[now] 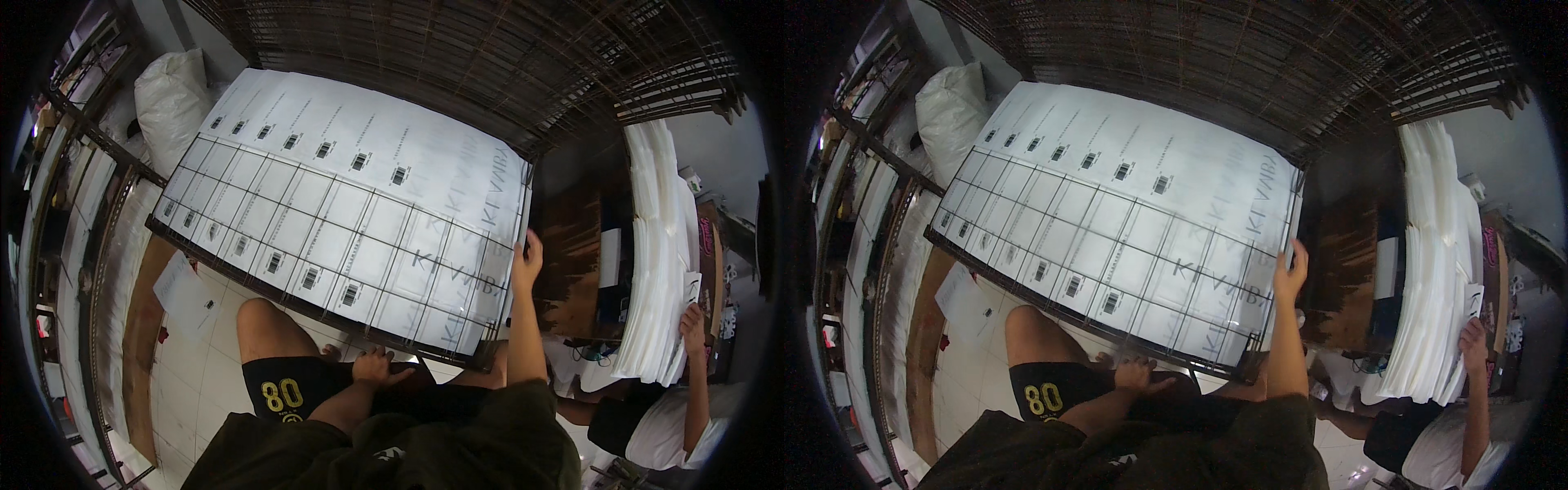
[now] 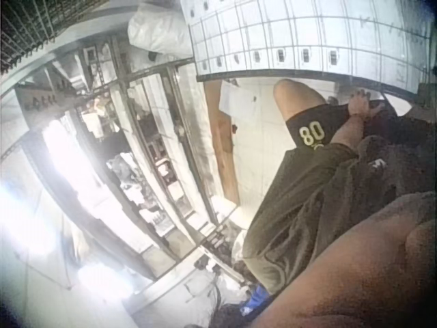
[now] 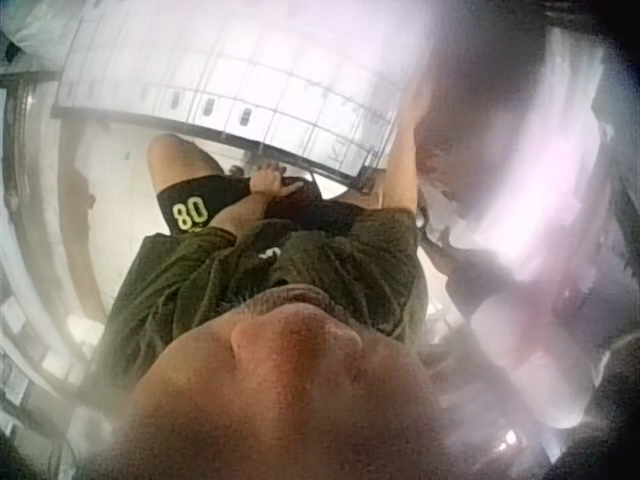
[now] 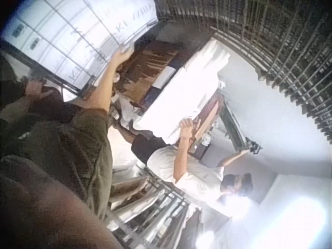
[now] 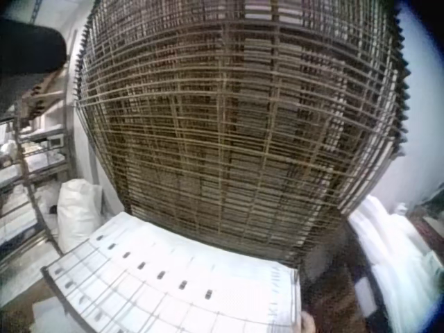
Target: The person sits on the floor and repeatedly picks up white paper sheets from a nearby table, placing them onto a large stack on a metal rack. The person aligns each sheet before adding it to the pile. A coworker is visible in the background working at a separate table.
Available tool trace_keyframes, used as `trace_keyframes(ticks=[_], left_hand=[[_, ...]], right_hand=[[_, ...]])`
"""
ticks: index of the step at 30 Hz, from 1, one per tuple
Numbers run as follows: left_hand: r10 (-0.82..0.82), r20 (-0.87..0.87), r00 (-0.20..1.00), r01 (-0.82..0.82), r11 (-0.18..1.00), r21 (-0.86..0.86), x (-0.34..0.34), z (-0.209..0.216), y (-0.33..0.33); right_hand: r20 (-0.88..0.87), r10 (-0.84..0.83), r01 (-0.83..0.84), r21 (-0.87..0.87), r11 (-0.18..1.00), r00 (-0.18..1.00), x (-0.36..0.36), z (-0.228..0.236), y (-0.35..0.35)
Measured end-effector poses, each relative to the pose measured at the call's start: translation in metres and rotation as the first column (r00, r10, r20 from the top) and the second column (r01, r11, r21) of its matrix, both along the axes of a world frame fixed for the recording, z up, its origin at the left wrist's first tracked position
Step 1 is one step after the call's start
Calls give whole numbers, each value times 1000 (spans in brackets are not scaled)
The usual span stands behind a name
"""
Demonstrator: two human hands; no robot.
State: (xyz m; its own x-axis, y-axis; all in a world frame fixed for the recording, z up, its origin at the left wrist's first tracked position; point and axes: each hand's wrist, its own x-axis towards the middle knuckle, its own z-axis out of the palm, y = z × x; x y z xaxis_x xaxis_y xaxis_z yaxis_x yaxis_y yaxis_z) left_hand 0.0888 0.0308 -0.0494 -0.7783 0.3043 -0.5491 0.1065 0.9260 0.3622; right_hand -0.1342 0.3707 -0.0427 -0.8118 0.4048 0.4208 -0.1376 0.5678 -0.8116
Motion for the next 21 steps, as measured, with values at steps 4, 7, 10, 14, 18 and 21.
trace_keyframes(ticks=[4,7,10,14,18,21], left_hand=[[41,-52,998,-38,998,54,5,-2,0],[62,-85,994,-55,995,85,9,-9,1],[55,-109,992,-44,994,102,10,-13,0],[71,-175,982,-54,993,101,16,-19,2],[80,-201,976,-63,994,92,14,-22,5],[79,-179,981,-66,995,78,16,-16,6]], right_hand=[[69,-31,22,124,992,997,120,32,-20],[266,-177,139,155,978,948,207,38,-20],[218,-186,108,326,939,958,275,50,-17],[367,-193,55,354,934,910,355,55,-29],[489,27,-149,212,966,872,406,63,-47],[485,43,-147,179,973,873,416,55,-52]])
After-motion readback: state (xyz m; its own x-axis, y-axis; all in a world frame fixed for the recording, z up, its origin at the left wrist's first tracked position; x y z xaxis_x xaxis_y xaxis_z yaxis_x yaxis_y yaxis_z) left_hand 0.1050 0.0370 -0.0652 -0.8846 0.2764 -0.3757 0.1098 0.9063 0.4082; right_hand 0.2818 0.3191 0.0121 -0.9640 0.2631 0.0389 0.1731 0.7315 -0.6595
